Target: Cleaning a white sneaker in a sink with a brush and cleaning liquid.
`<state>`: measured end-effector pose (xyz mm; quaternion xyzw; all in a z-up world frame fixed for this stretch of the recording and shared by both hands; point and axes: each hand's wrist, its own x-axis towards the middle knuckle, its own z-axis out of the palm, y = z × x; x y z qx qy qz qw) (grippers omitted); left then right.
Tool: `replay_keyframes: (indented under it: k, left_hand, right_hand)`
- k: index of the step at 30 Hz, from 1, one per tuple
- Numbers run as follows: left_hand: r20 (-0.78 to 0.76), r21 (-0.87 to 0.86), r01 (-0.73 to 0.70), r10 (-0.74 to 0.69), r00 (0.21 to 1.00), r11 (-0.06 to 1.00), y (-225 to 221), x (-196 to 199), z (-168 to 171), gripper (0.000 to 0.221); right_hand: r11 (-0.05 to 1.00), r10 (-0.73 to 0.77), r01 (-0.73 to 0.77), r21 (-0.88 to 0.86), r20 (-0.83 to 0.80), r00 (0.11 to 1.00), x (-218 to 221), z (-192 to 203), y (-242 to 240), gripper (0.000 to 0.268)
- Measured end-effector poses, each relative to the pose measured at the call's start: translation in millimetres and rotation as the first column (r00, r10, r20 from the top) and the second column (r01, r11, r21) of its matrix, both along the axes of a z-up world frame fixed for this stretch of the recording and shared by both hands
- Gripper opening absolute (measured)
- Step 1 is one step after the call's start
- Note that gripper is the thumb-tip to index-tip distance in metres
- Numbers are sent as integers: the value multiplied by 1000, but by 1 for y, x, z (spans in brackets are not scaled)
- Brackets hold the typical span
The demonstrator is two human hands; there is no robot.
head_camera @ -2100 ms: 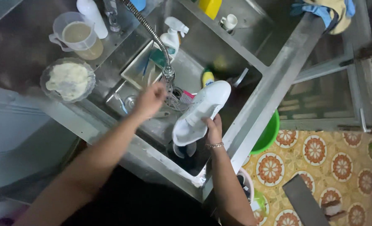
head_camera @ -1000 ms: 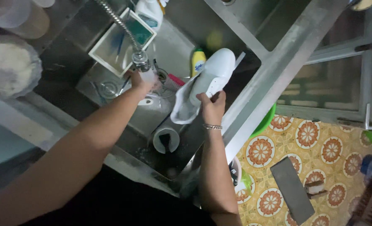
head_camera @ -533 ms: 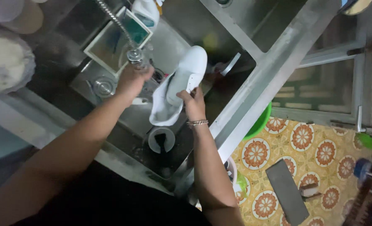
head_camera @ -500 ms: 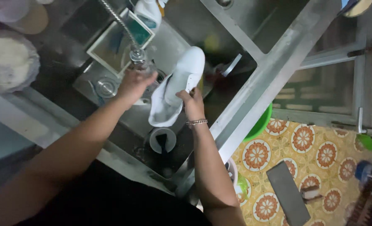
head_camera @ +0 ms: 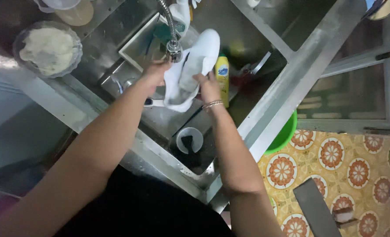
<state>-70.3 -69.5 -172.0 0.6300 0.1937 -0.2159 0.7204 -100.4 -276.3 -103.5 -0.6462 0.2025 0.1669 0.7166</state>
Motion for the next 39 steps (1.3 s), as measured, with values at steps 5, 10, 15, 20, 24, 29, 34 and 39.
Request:
replay_keyframes:
  k: [5, 10, 15, 20, 24, 29, 34, 39]
  left_hand:
    - [-59, -334, 58, -82, 995, 941, 14, 44, -92, 37]
    - [-87, -354, 37, -72, 994, 934, 12, 49, -74, 39]
    - [-36, -303, 38, -52, 998, 952, 10, 46, -42, 30]
    - [42, -321, 28, -15, 999, 947, 3, 40, -32, 20]
    - [-16, -238, -29, 25, 1000, 971, -5, 32, 22, 10]
    - [166, 3, -111, 109, 980, 994, -1, 30, 3, 12]
    - [276, 323, -220, 131, 952, 920, 11, -10, 74, 22]
    - [218, 472, -156, 57, 974, 868, 32, -38, 102, 33]
  right_hand:
    - [991, -36, 23, 129, 102, 994, 5, 5, -6, 36]
    - [998, -11, 21, -56, 158, 987, 19, -36, -14, 40]
    - [1000, -7, 0, 27, 235, 972, 26, -56, -16, 44]
    - [995, -73, 61, 75, 178, 981, 23, -44, -16, 42]
    - [996, -86, 90, -9, 207, 975, 21, -37, -14, 57]
    - [999, 5, 1, -42, 129, 992, 23, -48, -8, 63]
    - [921, 281, -225, -317, 142, 949, 25, -88, -2, 41]
    - [938, 339, -346, 24, 154, 928, 19, -93, 16, 42]
